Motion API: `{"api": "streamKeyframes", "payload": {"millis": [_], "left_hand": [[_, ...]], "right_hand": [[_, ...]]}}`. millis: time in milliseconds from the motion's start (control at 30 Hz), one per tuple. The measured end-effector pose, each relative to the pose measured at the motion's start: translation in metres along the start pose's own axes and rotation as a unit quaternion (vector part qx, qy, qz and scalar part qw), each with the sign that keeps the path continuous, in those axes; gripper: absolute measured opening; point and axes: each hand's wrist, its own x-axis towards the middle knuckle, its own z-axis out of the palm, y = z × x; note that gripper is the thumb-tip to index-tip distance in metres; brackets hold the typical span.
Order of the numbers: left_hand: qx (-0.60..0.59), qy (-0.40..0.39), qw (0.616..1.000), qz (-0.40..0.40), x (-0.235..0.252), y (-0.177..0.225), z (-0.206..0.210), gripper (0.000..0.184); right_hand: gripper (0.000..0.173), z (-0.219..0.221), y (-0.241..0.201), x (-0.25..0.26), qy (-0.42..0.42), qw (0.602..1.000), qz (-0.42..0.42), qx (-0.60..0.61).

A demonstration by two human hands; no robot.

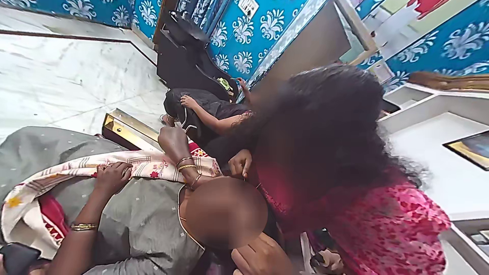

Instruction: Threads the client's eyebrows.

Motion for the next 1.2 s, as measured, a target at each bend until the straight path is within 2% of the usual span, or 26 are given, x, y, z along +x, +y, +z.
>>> {"api": "streamKeyframes", "payload": {"millis": [200, 567, 1200], "left_hand": [[0.000, -0.003, 1.000, 0.001, -0.0003, 0.0011, -0.0012, 0.027], [0.003, 0.000, 1.000, 0.000, 0.0002, -0.0020, 0.0031, 0.027], [0.001, -0.018, 1.000, -0.011, 0.0004, 0.0010, -0.0033, 0.027]], "right_hand": [[0.034, -0.0001, 0.0007, 0.0022, -0.017, 0.999, -0.011, -0.033], [0.031, 0.0028, 0.0041, 0.0013, 0.005, 1.000, 0.011, 0.003], [0.032, 0.0092, 0.0063, 0.0047, 0.004, 1.000, 0.020, -0.012]]}}
